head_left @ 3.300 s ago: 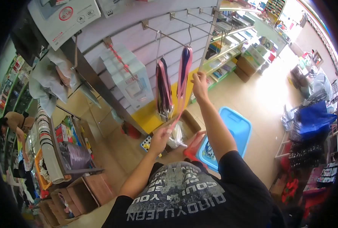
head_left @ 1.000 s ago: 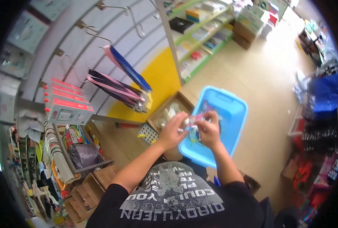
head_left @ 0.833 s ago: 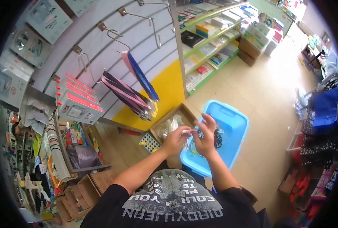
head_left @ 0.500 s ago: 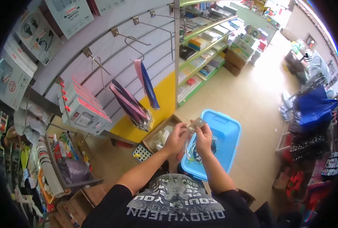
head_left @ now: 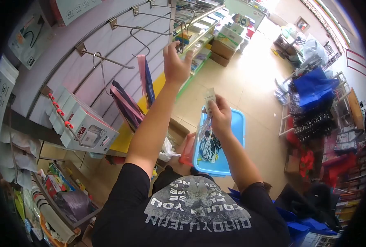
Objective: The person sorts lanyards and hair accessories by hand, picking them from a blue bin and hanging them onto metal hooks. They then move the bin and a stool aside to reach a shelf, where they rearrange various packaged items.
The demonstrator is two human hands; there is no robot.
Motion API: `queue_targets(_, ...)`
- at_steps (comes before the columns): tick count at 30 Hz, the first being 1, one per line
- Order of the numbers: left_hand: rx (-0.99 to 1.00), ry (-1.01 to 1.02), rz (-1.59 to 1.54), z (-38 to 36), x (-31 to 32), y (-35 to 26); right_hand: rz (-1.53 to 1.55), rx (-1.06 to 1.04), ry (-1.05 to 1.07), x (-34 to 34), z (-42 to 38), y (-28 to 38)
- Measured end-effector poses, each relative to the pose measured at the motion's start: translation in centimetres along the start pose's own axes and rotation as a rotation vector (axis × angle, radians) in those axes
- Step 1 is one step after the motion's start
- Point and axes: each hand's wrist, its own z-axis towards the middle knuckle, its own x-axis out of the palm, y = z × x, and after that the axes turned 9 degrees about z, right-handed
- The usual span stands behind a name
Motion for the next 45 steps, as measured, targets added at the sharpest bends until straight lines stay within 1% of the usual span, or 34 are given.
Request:
queue_targets(1,-0.017,-0.045,0.015,0.3,0.5,0.1,0.006,0.007,-0.006,0.4,0.1,0.4)
queue_targets(2,-0.015,-0.043,0.011,0.6,0.7,0.3,0.013,0.012,-0.011,0.5,0.2,0.7)
queue_targets(3,-0.065,0.007,-0.003,0.9,0.9,0.8,0.011,0.009,-0.012,0.3,0.4,0.9)
queue_targets(4,-0.115,0.055,-0.015,1.1,1.2,1.3,0.017,0.056,-0.009,0.0,0.6,1.1)
queue_targets(5,-0.074,-0.062,0.011,1.2,1.6,1.8,0.025,0.103,-0.003,-0.2,0.9,1.2)
queue_targets(6,-0.071,-0.069,0.012,1.1,1.6,2.0,0.025,0.1,0.004,-0.5,1.4,1.3)
queue_targets(8,-0.342,0.055,-0.033,0.8,1.1,2.6,0.094,0.149,0.025,-0.9,2.8,1.2)
queue_targets(9,-0.377,0.136,-0.01,0.8,0.7,2.8,0.099,0.15,0.039,-1.2,3.4,1.2)
queue_targets(10,-0.373,0.121,0.0,0.5,0.8,3.0,0.145,0.159,0.047,-1.3,4.1,1.2)
queue_targets(12,-0.297,0.051,-0.372,0.0,1.0,3.7,0.205,0.164,0.078,-1.1,5.9,1.1)
queue_targets(13,-0.296,0.051,-0.43,0.0,1.1,4.0,0.066,0.066,0.09,-0.8,6.7,1.1)
queue_targets(14,-0.289,0.037,-0.414,-0.1,1.2,4.4,-0.072,-0.033,0.099,-0.5,7.7,0.9)
queue_targets(15,-0.303,0.058,-0.418,-0.2,1.2,4.3,-0.117,-0.153,0.105,-0.2,9.2,0.0)
queue_targets(16,-0.32,0.083,-0.423,-0.4,1.0,4.0,-0.105,-0.148,0.117,0.5,10.2,0.4)
queue_targets(18,-0.329,0.102,-0.369,-0.4,0.4,3.2,-0.427,-0.361,0.036,1.9,12.0,1.3)
queue_targets(19,-0.371,0.122,-0.345,-0.4,0.0,2.7,-0.405,-0.483,-0.033,2.4,13.4,0.7)
queue_targets(20,-0.411,0.14,-0.322,-0.2,-0.2,2.3,-0.395,-0.487,-0.024,2.8,14.6,0.3)
queue_targets(22,-0.429,0.139,-0.318,-0.1,-0.4,2.4,-0.543,-0.631,-0.062,3.6,16.0,0.1)
queue_targets(23,-0.454,0.145,-0.324,-0.2,-0.5,2.5,-0.525,-0.643,-0.039,4.0,16.7,-0.1)
queue_targets(28,-0.454,0.157,-0.364,-0.3,-0.7,2.2,-0.514,-0.701,0.007,5.0,16.5,-0.9)
queue_targets(30,-0.455,0.165,-0.372,-0.4,-0.7,2.0,-0.526,-0.771,0.102,4.7,16.2,-1.6)
queue_targets(32,-0.428,0.184,-0.404,-0.4,-0.6,1.7,-0.522,-0.752,0.1,4.4,15.5,-2.1)
queue_targets(35,-0.457,0.18,-0.421,-0.7,-0.1,2.4,-0.52,-0.781,0.109,4.2,14.3,-2.8)
queue_targets(36,-0.456,0.182,-0.42,-0.8,0.0,2.4,-0.517,-0.744,0.108,4.1,13.9,-3.4)
queue_targets(38,-0.646,0.243,-0.556,-1.0,0.0,2.5,-0.508,-0.709,0.101,4.1,13.0,-4.6)
queue_targets(39,-0.645,0.249,-0.552,-1.3,0.1,2.8,-0.407,-0.507,0.12,4.0,12.5,-5.3)
queue_targets(40,-0.627,0.261,-0.689,-1.7,0.3,3.2,-0.304,-0.305,0.138,4.0,12.1,-6.3)
queue_targets(41,-0.609,0.273,-0.825,-2.2,0.4,3.7,-0.187,-0.407,0.155,4.0,11.9,-7.8)
queue_targets(42,-0.614,0.28,-0.823,-3.1,0.4,4.0,-0.186,-0.403,0.148,3.6,11.4,-8.9)
queue_targets(44,-0.564,0.446,-0.816,-5.3,-0.1,4.2,-0.209,-0.292,0.212,2.6,9.5,-10.5)
queue_targets(45,-0.603,0.52,-0.701,-6.1,-0.7,3.9,-0.345,-0.287,0.202,2.0,8.2,-10.9)
